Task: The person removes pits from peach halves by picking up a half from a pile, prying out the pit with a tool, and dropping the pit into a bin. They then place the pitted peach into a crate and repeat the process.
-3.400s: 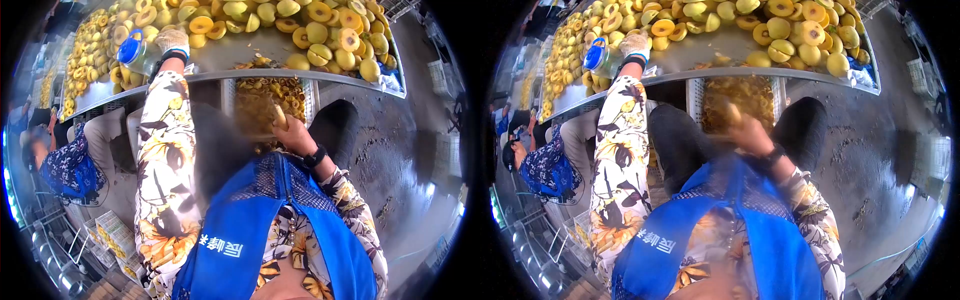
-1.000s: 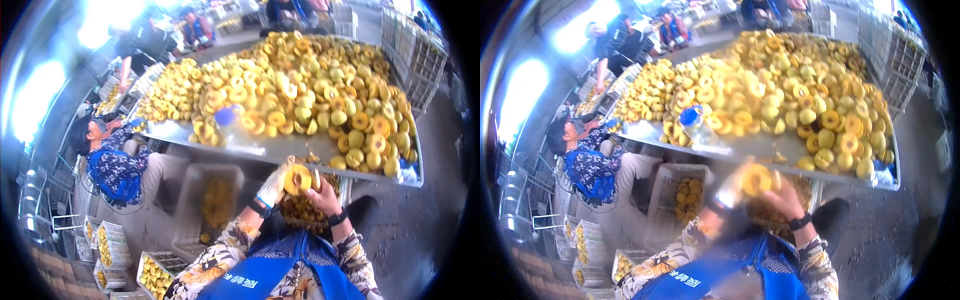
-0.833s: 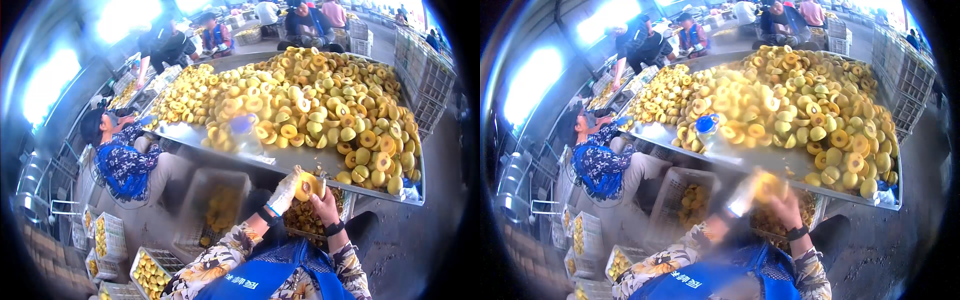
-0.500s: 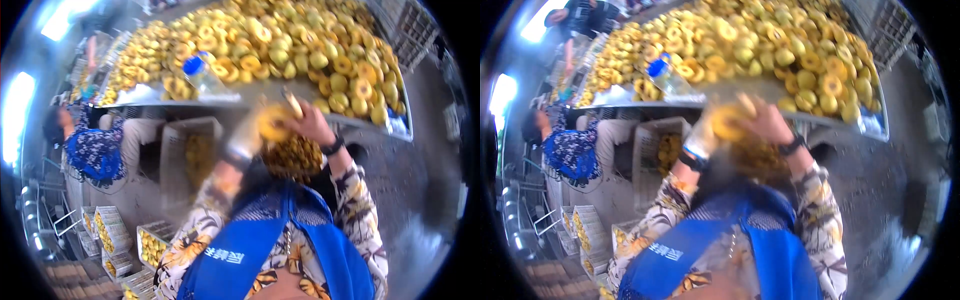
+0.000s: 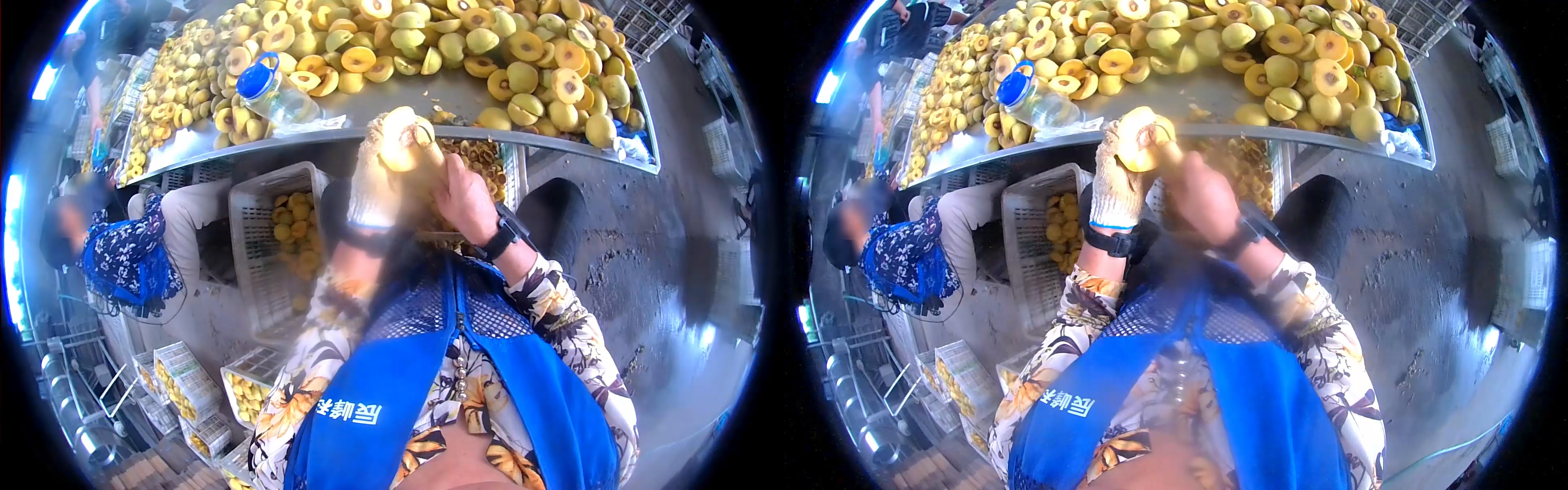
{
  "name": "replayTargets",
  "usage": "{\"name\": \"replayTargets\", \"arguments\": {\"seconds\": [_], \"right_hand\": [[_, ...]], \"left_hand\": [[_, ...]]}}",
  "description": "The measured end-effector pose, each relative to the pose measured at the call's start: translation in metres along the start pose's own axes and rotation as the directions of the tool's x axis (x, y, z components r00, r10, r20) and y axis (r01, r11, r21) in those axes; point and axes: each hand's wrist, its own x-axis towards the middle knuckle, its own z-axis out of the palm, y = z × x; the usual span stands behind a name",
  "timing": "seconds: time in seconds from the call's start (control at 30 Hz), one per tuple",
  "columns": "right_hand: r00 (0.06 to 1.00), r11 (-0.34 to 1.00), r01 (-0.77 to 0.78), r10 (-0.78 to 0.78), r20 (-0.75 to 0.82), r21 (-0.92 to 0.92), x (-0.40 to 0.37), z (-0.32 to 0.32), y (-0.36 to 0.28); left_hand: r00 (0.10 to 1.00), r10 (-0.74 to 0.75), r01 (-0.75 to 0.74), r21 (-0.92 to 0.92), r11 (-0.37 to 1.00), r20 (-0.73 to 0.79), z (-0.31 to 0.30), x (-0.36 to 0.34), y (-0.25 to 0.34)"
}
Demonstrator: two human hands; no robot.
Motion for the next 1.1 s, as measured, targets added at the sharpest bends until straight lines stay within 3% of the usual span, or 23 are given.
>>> {"name": "replayTargets", "arguments": {"seconds": [0.07, 0.17, 0.27, 0.37, 0.47, 0.57, 0.6, 0.63, 0.67, 0.7, 0.77, 0.83, 0.93, 0.97, 1.0, 1.1], "right_hand": [[1.0, 1.0, -0.025, 0.025, -0.012, -0.007, 0.002, -0.001, -0.001], [0.998, 0.998, -0.065, 0.064, 0.003, 0.011, 0.003, -0.001, -0.002], [0.997, 0.997, -0.075, 0.075, 0.008, 0.027, 0.001, 0.0, -0.002], [0.996, 0.996, -0.083, 0.083, 0.012, 0.032, -0.001, 0.001, -0.004], [0.996, 0.996, -0.084, 0.084, 0.005, 0.028, -0.003, 0.006, -0.009], [0.999, 0.996, -0.044, 0.044, 0.002, 0.075, -0.005, 0.015, -0.001], [0.999, 0.997, -0.044, 0.043, 0.025, 0.066, -0.004, 0.015, -0.001], [0.998, 0.997, -0.043, 0.041, 0.049, 0.056, -0.004, 0.015, -0.001], [0.997, 0.997, -0.044, 0.04, 0.067, 0.057, -0.003, 0.013, -0.004], [0.996, 0.997, -0.043, 0.039, 0.083, 0.058, -0.003, 0.011, -0.006], [0.995, 0.998, -0.035, 0.029, 0.1, 0.056, -0.004, 0.011, -0.006], [0.996, 0.999, -0.009, 0.004, 0.089, 0.051, -0.001, 0.014, -0.003], [0.995, 0.992, -0.098, 0.096, 0.03, 0.079, 0.0, 0.021, -0.005], [0.994, 0.99, -0.104, 0.101, 0.033, 0.095, 0.0, 0.021, -0.005], [0.994, 0.988, -0.11, 0.107, 0.037, 0.111, -0.001, 0.02, -0.005], [0.993, 0.981, -0.115, 0.112, 0.034, 0.155, -0.003, 0.016, -0.005]], "left_hand": [[0.991, -0.008, 0.001, -0.05, 0.999, -0.137, 0.009, -0.003, -0.002], [1.0, 0.026, -0.026, -0.023, 0.999, -0.007, 0.003, -0.002, -0.004], [0.998, 0.055, -0.055, -0.019, 0.998, 0.025, -0.001, 0.0, -0.008], [0.991, 0.074, -0.083, -0.077, 0.994, -0.109, 0.01, 0.0, -0.01], [0.986, 0.162, -0.152, 0.183, 0.971, -0.041, 0.002, 0.004, -0.015], [0.957, 0.246, -0.203, 0.249, 0.947, -0.155, 0.008, 0.0, -0.022], [0.946, 0.322, -0.256, 0.541, 0.801, -0.028, -0.003, 0.006, -0.022], [0.915, 0.39, -0.323, 0.76, 0.564, 0.1, -0.013, 0.01, -0.022], [0.988, 0.153, -0.134, 0.429, 0.893, -0.01, -0.019, 0.01, -0.014], [0.993, -0.114, 0.114, 0.003, 0.993, -0.002, -0.023, 0.011, -0.008], [0.984, -0.161, 0.169, 0.12, 0.978, -0.075, -0.028, 0.013, -0.002], [0.99, -0.143, 0.144, 0.183, 0.973, -0.021, -0.033, 0.017, 0.001], [0.975, 0.156, -0.098, 0.321, 0.942, -0.159, -0.024, 0.018, -0.016], [0.976, 0.12, -0.108, 0.073, 0.991, -0.181, -0.017, 0.016, -0.02], [0.968, 0.191, -0.18, 0.079, 0.98, -0.165, -0.013, 0.013, -0.026], [0.955, 0.269, -0.214, 0.339, 0.916, -0.124, 0.001, 0.008, -0.03]]}}
